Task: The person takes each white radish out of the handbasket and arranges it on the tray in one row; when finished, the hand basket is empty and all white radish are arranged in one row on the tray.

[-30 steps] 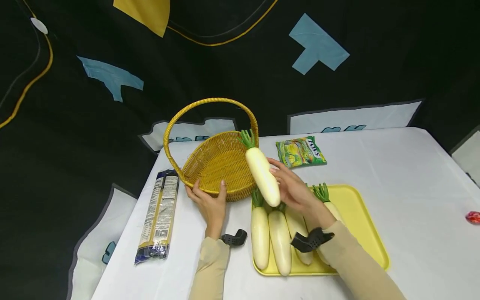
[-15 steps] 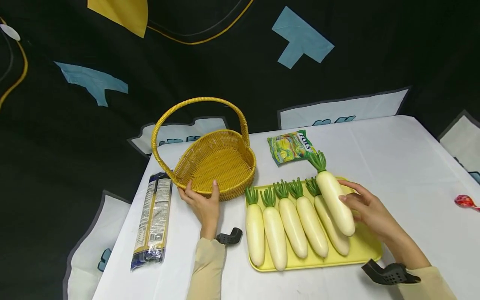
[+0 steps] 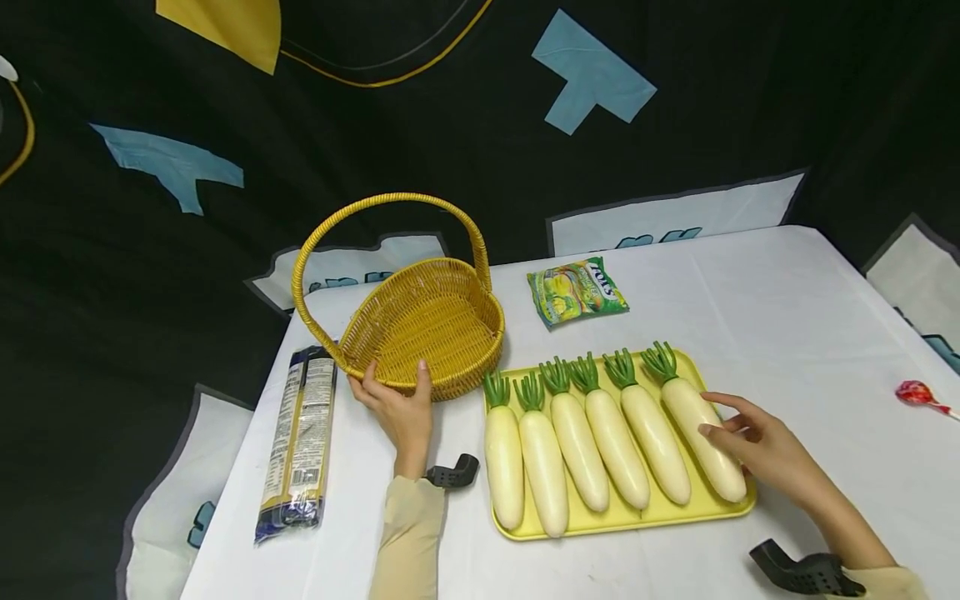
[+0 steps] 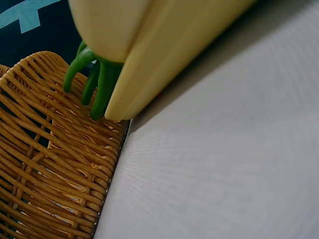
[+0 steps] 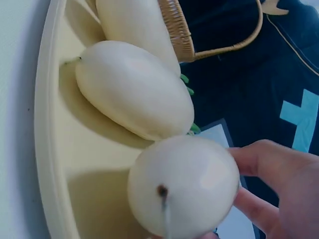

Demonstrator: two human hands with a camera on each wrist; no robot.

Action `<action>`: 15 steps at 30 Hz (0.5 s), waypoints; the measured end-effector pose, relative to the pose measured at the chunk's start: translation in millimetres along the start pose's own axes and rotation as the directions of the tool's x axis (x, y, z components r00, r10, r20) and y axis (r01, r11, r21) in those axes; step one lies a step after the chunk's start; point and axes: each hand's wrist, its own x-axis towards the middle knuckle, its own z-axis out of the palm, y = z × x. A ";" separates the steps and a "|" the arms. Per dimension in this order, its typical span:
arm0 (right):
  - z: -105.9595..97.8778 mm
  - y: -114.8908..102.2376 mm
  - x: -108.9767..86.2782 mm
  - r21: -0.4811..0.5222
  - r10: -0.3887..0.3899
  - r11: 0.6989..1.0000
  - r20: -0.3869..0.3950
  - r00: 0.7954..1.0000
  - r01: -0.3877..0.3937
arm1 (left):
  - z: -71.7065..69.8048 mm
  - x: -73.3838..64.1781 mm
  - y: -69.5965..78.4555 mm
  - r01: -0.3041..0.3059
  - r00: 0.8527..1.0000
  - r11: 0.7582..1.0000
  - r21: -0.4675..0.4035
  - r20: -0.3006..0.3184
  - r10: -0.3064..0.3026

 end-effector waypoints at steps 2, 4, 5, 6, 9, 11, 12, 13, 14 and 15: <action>3.7 -1.6 0.4 -0.049 -0.027 0.998 -0.018 0.999 0.027 | 0.0 0.4 -0.1 -0.005 1.000 1.000 -0.001 -0.005 0.005; 7.2 -2.2 0.9 -0.090 -0.043 0.995 -0.029 0.999 0.040 | 0.0 0.4 0.0 -0.011 1.000 1.000 0.000 -0.011 0.011; 8.9 -2.5 1.2 -0.110 -0.053 0.993 -0.036 0.998 0.049 | -0.1 0.2 -0.1 -0.014 1.000 1.000 0.000 -0.013 0.014; 10.5 -2.6 1.4 -0.129 -0.061 0.990 -0.039 0.997 0.056 | -0.2 0.1 -0.1 -0.017 1.000 1.000 0.000 -0.014 0.017; 13.9 -3.8 2.2 -0.184 -0.083 0.980 -0.043 0.996 0.074 | -0.4 -0.2 -0.1 -0.019 1.000 1.000 0.000 -0.015 0.019; 14.7 -6.3 2.4 -0.217 -0.101 0.972 -0.040 0.994 0.090 | -0.5 -0.2 -0.1 -0.020 1.000 1.000 -0.002 -0.016 0.020; 14.9 -7.8 2.5 -0.241 -0.110 0.966 -0.037 0.993 0.098 | -0.6 0.0 0.0 -0.018 1.000 1.000 -0.003 -0.015 0.018; 15.1 -9.9 2.0 -0.264 -0.119 0.959 -0.032 0.992 0.106 | -0.5 0.0 0.0 -0.016 1.000 1.000 -0.004 -0.016 0.016; 15.4 -12.2 1.4 -0.286 -0.125 0.952 -0.025 0.992 0.113 | -0.5 0.1 0.1 -0.016 1.000 1.000 -0.004 -0.016 0.016; 15.9 -14.7 0.6 -0.310 -0.130 0.943 -0.020 0.991 0.117 | -0.5 0.1 0.2 -0.016 1.000 1.000 -0.005 -0.016 0.016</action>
